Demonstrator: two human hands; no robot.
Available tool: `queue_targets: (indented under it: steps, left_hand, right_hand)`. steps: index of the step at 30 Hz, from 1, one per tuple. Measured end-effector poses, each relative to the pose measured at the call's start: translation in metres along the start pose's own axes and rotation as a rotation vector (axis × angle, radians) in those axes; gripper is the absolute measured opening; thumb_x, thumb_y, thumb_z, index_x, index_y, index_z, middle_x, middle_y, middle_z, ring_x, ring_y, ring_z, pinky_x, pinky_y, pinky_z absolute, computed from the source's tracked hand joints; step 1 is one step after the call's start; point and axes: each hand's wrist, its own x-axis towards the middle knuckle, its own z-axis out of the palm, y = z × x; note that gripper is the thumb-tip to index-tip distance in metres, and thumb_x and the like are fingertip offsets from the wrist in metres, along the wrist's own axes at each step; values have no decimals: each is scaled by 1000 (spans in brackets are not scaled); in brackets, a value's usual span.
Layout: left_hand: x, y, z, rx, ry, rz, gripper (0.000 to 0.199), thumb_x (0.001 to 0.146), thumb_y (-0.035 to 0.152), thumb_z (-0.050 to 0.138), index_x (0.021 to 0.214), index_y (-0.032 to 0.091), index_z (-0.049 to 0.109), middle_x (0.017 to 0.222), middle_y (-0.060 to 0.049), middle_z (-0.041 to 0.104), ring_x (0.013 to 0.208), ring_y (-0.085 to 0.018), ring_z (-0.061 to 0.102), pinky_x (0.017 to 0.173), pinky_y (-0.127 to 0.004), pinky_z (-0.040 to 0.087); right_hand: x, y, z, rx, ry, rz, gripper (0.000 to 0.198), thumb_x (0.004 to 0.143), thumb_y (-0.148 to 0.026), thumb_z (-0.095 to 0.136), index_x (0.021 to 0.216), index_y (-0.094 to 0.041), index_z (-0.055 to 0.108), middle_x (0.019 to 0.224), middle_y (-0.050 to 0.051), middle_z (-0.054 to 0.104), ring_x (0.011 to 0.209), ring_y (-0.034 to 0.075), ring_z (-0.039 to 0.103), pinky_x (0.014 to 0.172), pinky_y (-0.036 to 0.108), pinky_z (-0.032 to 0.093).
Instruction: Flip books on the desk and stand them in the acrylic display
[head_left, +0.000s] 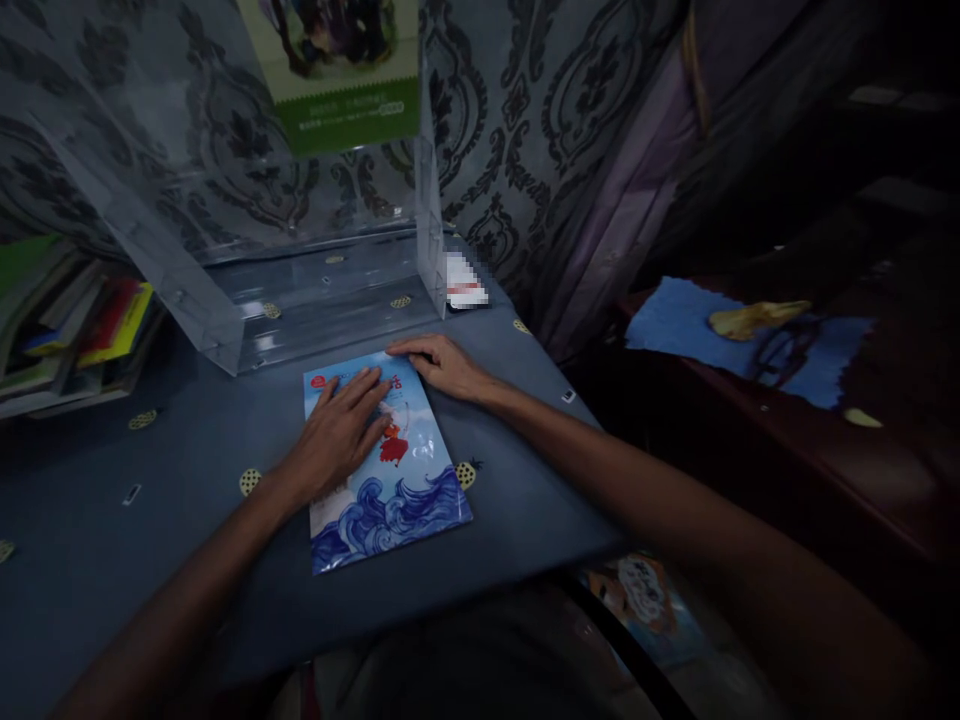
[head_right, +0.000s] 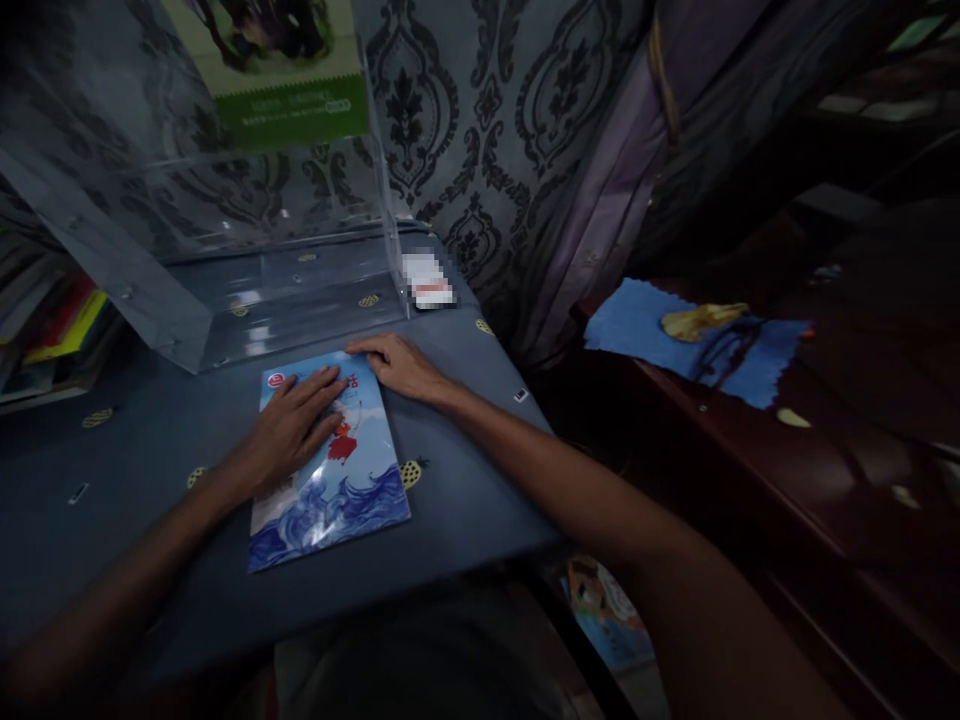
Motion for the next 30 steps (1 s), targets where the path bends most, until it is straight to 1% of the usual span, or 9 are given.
queue_targets:
  steps: [5, 8, 13, 16, 18, 20, 24, 27, 30]
  left_hand:
    - [-3, 7, 3, 64, 34, -1, 47, 108, 36, 35, 149, 19, 50, 158, -14, 48, 150, -29, 42, 120, -60, 34]
    - [-4, 2, 2, 102, 57, 16, 47, 108, 37, 35, 148, 20, 53, 156, -14, 51, 147, -29, 45, 120, -61, 34]
    - [-10, -39, -20, 155, -57, 186, 49, 106, 49, 37, 144, 26, 59, 154, -9, 55, 147, -26, 46, 124, -55, 28]
    - [-15, -49, -36, 172, -50, 154, 51, 105, 53, 38, 139, 26, 63, 148, -10, 61, 140, -29, 53, 118, -53, 40]
    - [-18, -35, -38, 154, -12, 93, 47, 106, 46, 36, 135, 25, 66, 142, -11, 65, 132, -30, 60, 110, -51, 49]
    - [-18, -9, -33, 146, 29, 31, 43, 106, 40, 38, 131, 21, 67, 137, -13, 67, 125, -31, 63, 104, -50, 53]
    - [-12, 44, -16, 255, 71, -38, 42, 100, 46, 56, 123, 13, 67, 126, -19, 69, 117, -36, 63, 98, -53, 55]
    - [-8, 58, -8, 317, 89, -61, 35, 101, 40, 55, 118, 12, 67, 121, -20, 70, 113, -35, 65, 93, -50, 57]
    - [-8, 57, -4, 352, 121, -48, 33, 104, 33, 48, 119, 11, 67, 124, -20, 71, 116, -35, 66, 95, -48, 58]
  right_hand:
    - [-3, -5, 0, -140, 37, 9, 44, 92, -3, 46, 125, -15, 73, 132, 10, 72, 127, 21, 63, 113, 41, 46]
    - [-5, -17, -3, -206, 25, 28, 44, 90, -2, 47, 123, -16, 74, 129, 9, 73, 124, 21, 63, 110, 39, 46]
    - [-8, -41, -9, -229, 79, 198, 38, 92, -12, 53, 124, -14, 74, 104, 10, 79, 93, 21, 71, 90, 35, 53]
    - [-10, -46, -8, -137, 45, 247, 36, 93, -14, 55, 124, -13, 74, 89, 6, 78, 76, 17, 68, 78, 30, 52]
    - [-11, -45, -5, -87, 22, 237, 35, 94, -13, 55, 123, -13, 74, 86, 5, 77, 71, 14, 66, 75, 28, 51]
    - [-12, -43, -2, -56, 15, 218, 36, 94, -11, 54, 123, -14, 74, 85, 4, 76, 70, 13, 65, 75, 27, 51]
    - [-16, -39, -1, -17, 23, 181, 37, 92, -9, 52, 120, -14, 74, 85, 3, 76, 72, 13, 65, 74, 27, 51]
    - [-21, -37, -3, -30, 23, 132, 36, 91, -9, 52, 118, -15, 76, 89, 3, 77, 79, 14, 67, 77, 27, 51]
    - [-24, -37, -6, -17, 25, 66, 35, 92, -11, 52, 117, -16, 76, 97, 4, 78, 88, 16, 69, 82, 29, 51]
